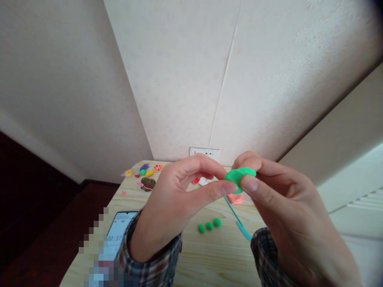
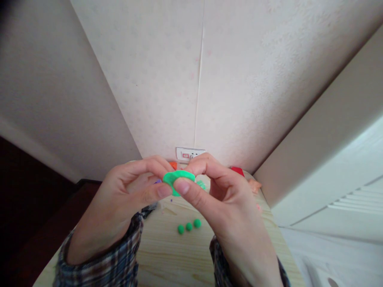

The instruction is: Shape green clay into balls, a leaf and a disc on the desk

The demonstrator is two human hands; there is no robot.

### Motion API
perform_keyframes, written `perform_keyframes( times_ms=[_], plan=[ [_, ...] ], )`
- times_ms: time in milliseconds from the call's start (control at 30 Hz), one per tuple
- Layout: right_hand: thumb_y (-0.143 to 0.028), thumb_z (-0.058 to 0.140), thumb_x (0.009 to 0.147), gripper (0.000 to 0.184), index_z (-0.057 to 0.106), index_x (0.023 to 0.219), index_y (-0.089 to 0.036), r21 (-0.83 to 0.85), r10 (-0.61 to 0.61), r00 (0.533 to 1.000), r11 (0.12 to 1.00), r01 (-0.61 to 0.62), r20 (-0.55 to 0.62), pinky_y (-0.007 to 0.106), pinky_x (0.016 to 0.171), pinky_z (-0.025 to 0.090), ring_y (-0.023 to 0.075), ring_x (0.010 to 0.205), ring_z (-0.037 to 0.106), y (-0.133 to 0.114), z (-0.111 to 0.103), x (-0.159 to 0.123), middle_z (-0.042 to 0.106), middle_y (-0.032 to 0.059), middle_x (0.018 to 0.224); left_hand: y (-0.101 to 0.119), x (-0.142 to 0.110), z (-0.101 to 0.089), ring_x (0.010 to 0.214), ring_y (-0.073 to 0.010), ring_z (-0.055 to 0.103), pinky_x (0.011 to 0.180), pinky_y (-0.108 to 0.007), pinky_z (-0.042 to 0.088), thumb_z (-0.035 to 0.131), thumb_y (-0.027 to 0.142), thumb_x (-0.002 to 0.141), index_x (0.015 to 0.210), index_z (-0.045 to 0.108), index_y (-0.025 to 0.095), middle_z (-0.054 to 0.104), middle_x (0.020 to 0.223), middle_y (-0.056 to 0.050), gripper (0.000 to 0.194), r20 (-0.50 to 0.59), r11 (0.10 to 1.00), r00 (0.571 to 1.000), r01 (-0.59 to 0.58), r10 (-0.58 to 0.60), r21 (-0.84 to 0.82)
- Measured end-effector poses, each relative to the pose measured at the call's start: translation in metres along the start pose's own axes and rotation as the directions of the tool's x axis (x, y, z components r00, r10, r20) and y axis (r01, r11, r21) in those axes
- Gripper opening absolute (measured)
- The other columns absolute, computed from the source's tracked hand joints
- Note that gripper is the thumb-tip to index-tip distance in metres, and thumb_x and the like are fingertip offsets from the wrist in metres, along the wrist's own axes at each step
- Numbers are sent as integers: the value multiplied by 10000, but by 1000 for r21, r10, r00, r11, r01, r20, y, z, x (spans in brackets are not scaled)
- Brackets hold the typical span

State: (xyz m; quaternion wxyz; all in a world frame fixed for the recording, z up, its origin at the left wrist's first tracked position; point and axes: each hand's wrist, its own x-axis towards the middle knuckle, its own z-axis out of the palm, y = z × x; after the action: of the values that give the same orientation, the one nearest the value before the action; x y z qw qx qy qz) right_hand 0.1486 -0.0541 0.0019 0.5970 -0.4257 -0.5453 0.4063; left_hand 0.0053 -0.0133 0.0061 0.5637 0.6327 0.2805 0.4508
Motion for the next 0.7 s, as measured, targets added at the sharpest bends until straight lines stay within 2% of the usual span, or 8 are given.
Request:
perform_keyframes(
  times_ms=[167, 300, 367, 500, 700],
  plan=[
    [-404, 676, 767, 137, 672, 764, -267, 19, 11, 998, 1000, -13, 64, 238, 642, 508, 143, 720, 583, 0, -3, 2, 596, -16, 733, -1, -2, -1, 809, -172, 628, 840, -331, 465, 704, 194, 727, 659, 663, 185, 686, 771, -10, 80, -4, 999, 999, -34, 34, 5],
    [-328, 681, 776, 127, 632, 691, -248, 48, 10, 1000, 999, -11, 15, 210, 632, 494, 122, 704, 562, 0, -2, 0, 572, -24, 718, -1, -1, 1, 817, -176, 626, 849, -332, 461, 692, 208, 732, 658, 662, 180, 687, 778, -18, 84, 15, 1000, 1000, -4, 4, 26],
    [-306, 671, 786, 136, 612, 680, -246, 68, 10, 1000, 998, -9, -7, 214, 643, 497, 123, 718, 565, 0, -1, -2, 575, -25, 726, -2, 1, 3, 833, -183, 624, 850, -335, 465, 703, 227, 719, 708, 666, 173, 690, 812, -27, 66, 31, 1000, 999, 15, -15, -2],
    [-295, 674, 780, 163, 589, 653, -237, 92, -1, 999, 996, 5, -52, 244, 664, 508, 142, 748, 580, -1, 5, -2, 575, -20, 727, -5, 2, 6, 865, -180, 617, 861, -325, 463, 739, 214, 682, 831, 665, 171, 689, 877, -25, 172, 85, 999, 996, 32, -29, -33],
    [-364, 645, 801, 156, 621, 715, -236, 47, 32, 999, 998, -30, -41, 252, 687, 505, 155, 777, 596, -1, 6, 0, 611, -9, 742, -8, 3, 8, 820, -160, 623, 803, -285, 479, 718, 179, 702, 743, 655, 161, 683, 797, -11, 78, 47, 995, 999, 25, -21, -98]
  ],
)
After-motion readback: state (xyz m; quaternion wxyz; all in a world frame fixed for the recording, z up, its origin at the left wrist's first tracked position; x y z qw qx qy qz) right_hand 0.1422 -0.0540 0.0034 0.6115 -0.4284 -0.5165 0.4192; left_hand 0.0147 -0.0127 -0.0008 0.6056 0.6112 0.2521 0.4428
